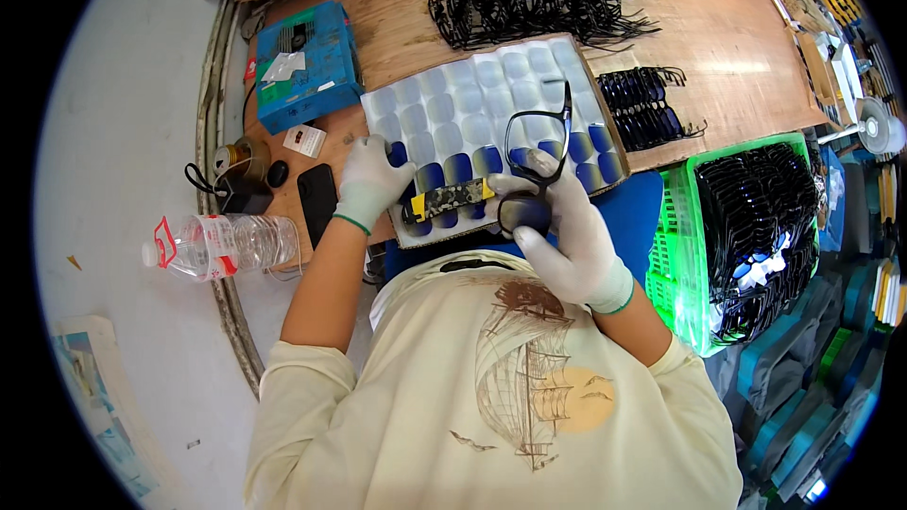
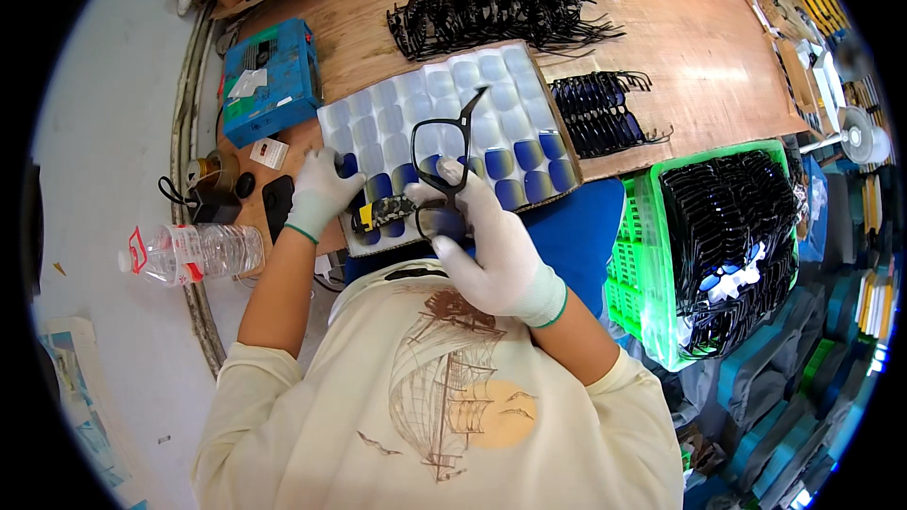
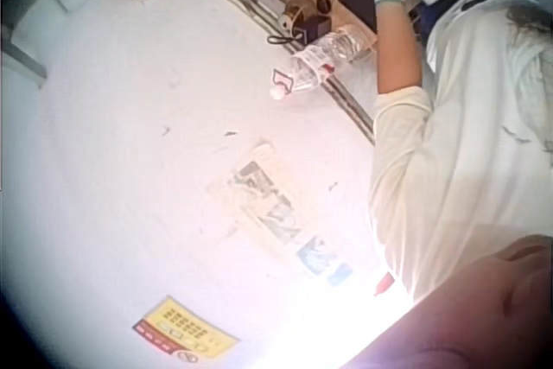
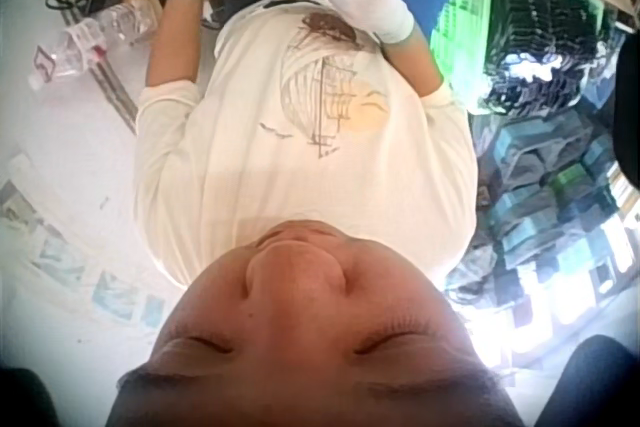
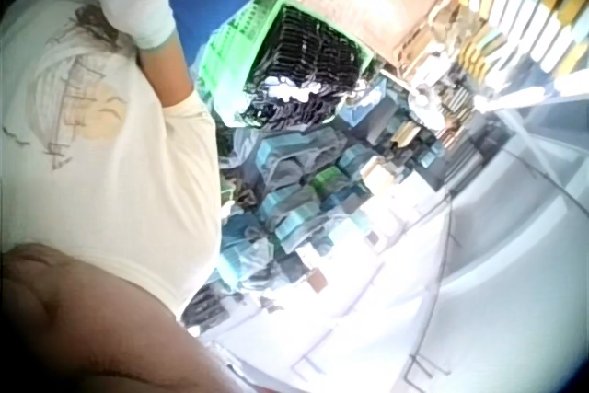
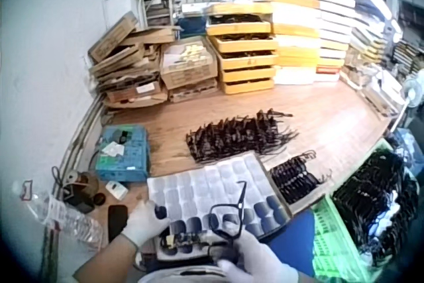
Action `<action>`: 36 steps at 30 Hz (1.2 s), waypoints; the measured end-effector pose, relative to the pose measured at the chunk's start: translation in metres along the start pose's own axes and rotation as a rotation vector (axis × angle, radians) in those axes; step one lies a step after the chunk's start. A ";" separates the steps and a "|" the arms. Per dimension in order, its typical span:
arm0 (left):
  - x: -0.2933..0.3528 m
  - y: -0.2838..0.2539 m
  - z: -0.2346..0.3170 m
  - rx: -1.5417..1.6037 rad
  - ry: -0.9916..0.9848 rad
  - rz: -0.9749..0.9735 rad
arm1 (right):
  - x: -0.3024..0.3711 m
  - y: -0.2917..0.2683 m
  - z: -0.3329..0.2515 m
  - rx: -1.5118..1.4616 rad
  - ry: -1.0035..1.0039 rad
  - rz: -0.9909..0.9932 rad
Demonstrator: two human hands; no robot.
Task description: The person assembles eyeglasses by hand at a workbench. They pick up frames and lenses, fit the lenses into the frames, and place the completed glasses into a green basket. The process is repeated for multiple units.
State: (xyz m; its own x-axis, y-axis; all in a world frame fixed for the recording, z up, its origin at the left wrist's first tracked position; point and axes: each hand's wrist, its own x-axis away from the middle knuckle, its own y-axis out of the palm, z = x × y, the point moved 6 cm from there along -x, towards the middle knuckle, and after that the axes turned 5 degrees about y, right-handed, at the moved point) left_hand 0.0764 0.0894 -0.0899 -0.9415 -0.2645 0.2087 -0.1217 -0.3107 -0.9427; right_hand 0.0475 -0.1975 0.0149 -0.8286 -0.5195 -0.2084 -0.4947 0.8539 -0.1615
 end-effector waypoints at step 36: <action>0.044 0.006 0.072 0.072 0.545 -0.078 | -0.012 -0.020 0.046 -0.040 0.169 0.072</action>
State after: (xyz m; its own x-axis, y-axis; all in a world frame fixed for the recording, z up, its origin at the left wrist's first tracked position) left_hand 0.0569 0.0103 -0.0675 -0.9593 0.2664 0.0939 -0.1934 -0.3775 -0.9056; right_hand 0.0792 -0.2099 -0.0242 -0.8930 -0.4470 -0.0528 -0.4394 0.8911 -0.1130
